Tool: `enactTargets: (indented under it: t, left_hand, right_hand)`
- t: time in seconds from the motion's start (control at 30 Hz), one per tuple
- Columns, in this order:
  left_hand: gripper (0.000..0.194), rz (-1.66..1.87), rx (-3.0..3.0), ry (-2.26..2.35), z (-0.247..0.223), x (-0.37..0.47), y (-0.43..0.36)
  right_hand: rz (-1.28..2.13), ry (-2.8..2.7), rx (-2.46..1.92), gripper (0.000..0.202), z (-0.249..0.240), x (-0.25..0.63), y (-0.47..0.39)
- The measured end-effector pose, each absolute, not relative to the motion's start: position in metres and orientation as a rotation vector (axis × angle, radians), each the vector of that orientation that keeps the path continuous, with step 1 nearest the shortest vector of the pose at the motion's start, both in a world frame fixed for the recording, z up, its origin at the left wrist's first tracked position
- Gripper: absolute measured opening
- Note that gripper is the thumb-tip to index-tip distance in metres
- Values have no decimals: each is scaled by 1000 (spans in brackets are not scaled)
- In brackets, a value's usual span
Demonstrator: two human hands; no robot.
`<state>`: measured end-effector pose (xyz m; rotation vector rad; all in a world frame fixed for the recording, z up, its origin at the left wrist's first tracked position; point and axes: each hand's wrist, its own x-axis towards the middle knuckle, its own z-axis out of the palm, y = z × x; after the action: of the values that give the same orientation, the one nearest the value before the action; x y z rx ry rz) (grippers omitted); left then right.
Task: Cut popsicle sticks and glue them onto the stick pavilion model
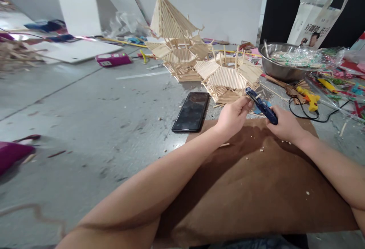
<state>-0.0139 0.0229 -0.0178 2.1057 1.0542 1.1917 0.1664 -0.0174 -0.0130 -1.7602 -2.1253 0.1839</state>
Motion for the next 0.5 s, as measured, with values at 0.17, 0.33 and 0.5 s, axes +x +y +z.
enactTargets:
  t: [0.17,0.33,0.5]
  left_hand:
    - [27,1111,2014,803,-12,-18,29]
    - [25,1028,1946,690,-5,-22,31]
    - [28,972,1864,648,1,-23,29]
  right_hand:
    - [228,-2125,-1684,30,-15,169,-16]
    - [220,-2130,-1678,36,-17,170,-15]
    - [208,-2134,-1628,36,-18,171,-15]
